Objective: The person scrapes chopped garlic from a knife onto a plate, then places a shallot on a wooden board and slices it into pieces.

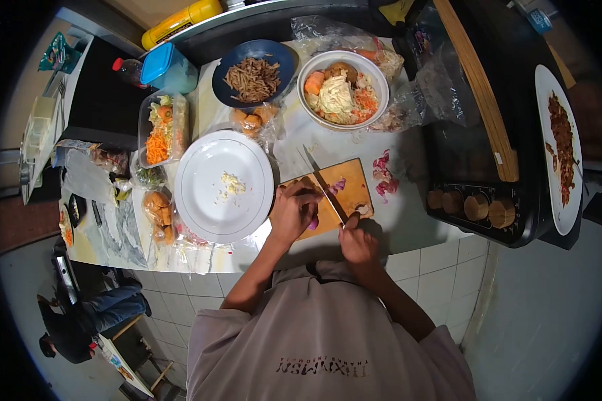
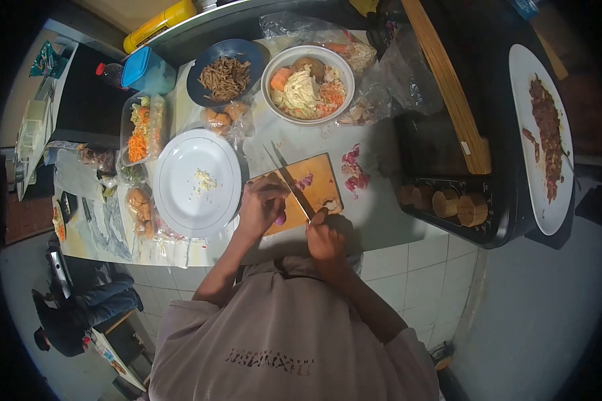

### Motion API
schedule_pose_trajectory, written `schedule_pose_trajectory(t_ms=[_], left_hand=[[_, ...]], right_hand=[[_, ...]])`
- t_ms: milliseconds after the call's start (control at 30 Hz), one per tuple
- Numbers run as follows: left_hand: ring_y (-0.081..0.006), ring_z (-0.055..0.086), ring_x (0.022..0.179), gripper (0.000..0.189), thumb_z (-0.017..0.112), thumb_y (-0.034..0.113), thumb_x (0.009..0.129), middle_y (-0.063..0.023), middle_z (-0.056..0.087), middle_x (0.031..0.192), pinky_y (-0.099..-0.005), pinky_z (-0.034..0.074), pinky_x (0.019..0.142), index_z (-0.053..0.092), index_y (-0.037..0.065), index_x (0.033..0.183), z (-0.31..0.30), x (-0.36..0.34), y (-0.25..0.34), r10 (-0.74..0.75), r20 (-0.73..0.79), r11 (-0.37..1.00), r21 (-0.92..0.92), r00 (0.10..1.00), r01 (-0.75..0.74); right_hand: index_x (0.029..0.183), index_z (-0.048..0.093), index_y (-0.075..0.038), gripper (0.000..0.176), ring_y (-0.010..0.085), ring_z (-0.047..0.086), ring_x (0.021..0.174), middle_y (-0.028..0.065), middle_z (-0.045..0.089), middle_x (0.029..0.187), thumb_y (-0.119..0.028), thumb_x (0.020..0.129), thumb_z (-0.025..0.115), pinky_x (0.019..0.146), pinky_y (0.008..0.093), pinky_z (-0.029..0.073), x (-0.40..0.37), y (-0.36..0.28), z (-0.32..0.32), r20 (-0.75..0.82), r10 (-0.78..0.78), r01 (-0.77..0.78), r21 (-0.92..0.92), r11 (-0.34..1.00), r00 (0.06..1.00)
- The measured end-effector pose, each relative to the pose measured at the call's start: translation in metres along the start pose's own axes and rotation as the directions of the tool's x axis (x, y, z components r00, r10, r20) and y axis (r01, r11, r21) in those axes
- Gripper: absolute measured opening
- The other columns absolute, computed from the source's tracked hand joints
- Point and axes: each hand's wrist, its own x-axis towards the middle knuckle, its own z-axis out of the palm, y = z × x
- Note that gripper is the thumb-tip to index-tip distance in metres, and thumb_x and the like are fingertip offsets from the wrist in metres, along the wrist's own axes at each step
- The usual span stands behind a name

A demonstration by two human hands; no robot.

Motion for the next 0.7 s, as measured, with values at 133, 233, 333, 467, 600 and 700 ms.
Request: schedule_pose_trajectory(t_ms=[133,233,333,467,600,700], left_hand=[[-0.0266,0.064,0.091,0.02,0.07,0.0,0.074,-0.0043,0.069,0.093,-0.0399,0.043,0.087,0.076,0.01,0.09,-0.003,0.002,0.001,-0.029,0.013,0.998,-0.055,1.0,0.029],[-0.0276,0.064,0.09,0.019,0.07,0.0,0.074,-0.0057,0.069,0.093,-0.0403,0.044,0.087,0.076,0.009,0.09,-0.005,0.003,0.004,-0.029,0.024,0.998,-0.059,0.999,0.03],[-0.0287,0.064,0.089,0.019,0.07,0.001,0.074,-0.0072,0.068,0.093,-0.0411,0.045,0.086,0.076,0.008,0.091,-0.002,0.003,0.001,-0.036,0.025,0.996,-0.077,0.999,0.038],[-0.0301,0.063,0.089,0.019,0.073,0.004,0.075,-0.009,0.068,0.093,-0.0418,0.046,0.084,0.075,0.007,0.094,-0.006,0.005,0.008,-0.044,0.012,0.997,-0.057,0.999,0.045],[-0.0304,0.063,0.09,0.02,0.074,0.007,0.076,-0.009,0.068,0.095,-0.0419,0.046,0.084,0.076,0.008,0.096,-0.003,0.004,0.005,-0.058,0.027,0.998,-0.028,0.998,0.059],[-0.0309,0.063,0.09,0.021,0.075,0.008,0.077,-0.0093,0.068,0.097,-0.0416,0.046,0.086,0.076,0.009,0.098,-0.003,0.005,0.008,-0.063,0.012,0.998,-0.004,0.998,0.063]], right_hand=[[0.119,0.05,0.005,0.045,0.0348,0.069,0.063,0.0148,0.066,0.063,-0.031,0.094,0.059,0.056,0.0454,0.056,0.015,0.017,-0.019,0.165,-0.028,-0.007,0.211,0.978,0.986],[0.108,0.049,0.003,0.032,0.0363,0.07,0.067,0.0171,0.067,0.068,-0.027,0.097,0.054,0.059,0.0463,0.056,0.023,0.024,-0.032,0.243,-0.057,-0.005,0.247,0.969,0.968],[0.101,0.048,0.001,0.026,0.0363,0.07,0.07,0.0191,0.068,0.072,-0.025,0.099,0.051,0.061,0.0458,0.057,0.025,0.026,-0.033,0.267,-0.094,0.011,0.296,0.955,0.959],[0.1,0.048,0.003,0.026,0.0392,0.07,0.074,0.0226,0.068,0.074,-0.023,0.099,0.048,0.064,0.0478,0.057,0.026,0.02,-0.037,0.297,-0.087,-0.025,0.352,0.936,0.951],[0.101,0.049,0.004,0.027,0.0407,0.07,0.075,0.0237,0.068,0.076,-0.023,0.099,0.048,0.066,0.05,0.056,0.027,0.016,-0.038,0.334,-0.071,-0.067,0.384,0.921,0.94],[0.1,0.05,0.003,0.028,0.0419,0.07,0.076,0.0244,0.068,0.077,-0.024,0.099,0.049,0.067,0.0516,0.056,0.029,0.015,-0.035,0.361,-0.042,-0.105,0.377,0.92,0.931]])
